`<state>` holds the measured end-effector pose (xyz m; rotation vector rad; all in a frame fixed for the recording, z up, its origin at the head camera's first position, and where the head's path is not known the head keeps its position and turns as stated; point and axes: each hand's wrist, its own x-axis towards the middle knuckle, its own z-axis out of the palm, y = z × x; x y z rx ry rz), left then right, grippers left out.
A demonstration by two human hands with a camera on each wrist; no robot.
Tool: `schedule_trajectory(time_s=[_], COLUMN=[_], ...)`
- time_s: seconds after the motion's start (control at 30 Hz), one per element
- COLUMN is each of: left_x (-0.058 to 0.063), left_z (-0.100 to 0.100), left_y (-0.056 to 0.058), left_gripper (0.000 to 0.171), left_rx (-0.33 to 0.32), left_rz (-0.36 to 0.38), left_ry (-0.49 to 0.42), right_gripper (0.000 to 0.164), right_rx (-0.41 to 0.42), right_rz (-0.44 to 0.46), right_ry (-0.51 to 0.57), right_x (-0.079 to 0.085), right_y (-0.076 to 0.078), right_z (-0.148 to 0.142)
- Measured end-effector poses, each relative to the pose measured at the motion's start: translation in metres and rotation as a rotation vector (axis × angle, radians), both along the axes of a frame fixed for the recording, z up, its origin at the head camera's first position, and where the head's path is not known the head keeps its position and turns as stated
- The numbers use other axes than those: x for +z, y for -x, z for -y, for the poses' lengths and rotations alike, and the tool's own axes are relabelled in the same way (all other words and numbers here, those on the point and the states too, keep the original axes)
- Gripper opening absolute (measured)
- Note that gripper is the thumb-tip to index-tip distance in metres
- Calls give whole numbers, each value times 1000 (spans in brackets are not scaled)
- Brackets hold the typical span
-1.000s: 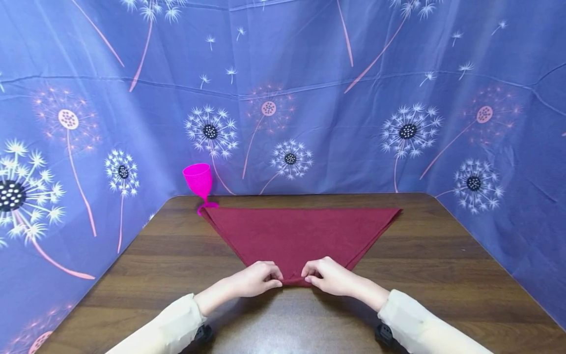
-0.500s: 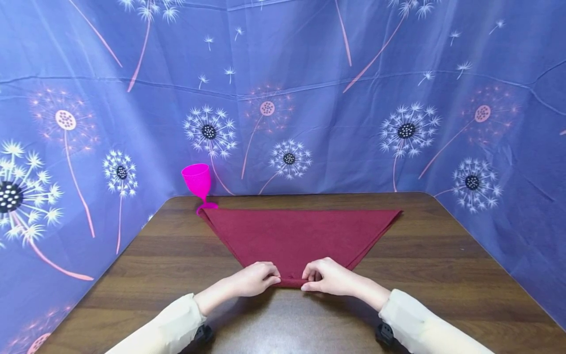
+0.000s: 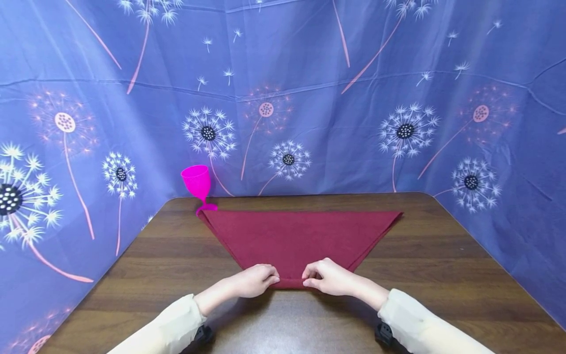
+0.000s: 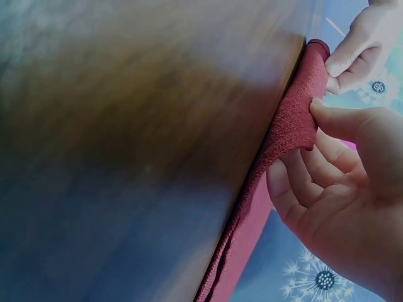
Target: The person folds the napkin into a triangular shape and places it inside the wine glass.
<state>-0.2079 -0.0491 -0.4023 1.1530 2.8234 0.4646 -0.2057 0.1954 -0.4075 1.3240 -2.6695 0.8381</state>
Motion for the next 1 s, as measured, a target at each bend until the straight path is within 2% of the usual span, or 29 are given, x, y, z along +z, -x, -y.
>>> schedule_trajectory(time_s=[0.17, 0.47, 0.7, 0.87, 1.0], left_x=[-1, -1, -1, -2, -2], left_z=[0, 4, 6, 6, 7], left_y=[1, 6, 8, 10, 11], left_gripper=[17, 16, 19, 16, 15], left_rx=[23, 64, 102, 79, 43], left_rz=[36, 19, 48, 23, 55], left_ry=[-35, -116, -149, -173, -234], right_gripper=[4, 10, 13, 15, 16], right_rx=[-20, -76, -90, -91, -119], right_rz=[17, 46, 41, 32, 31], right_ry=[5, 45, 56, 80, 75], right_x=[0, 1, 2, 1, 0], right_y=[0, 0, 0, 1, 2], right_z=[1, 4, 6, 6, 7])
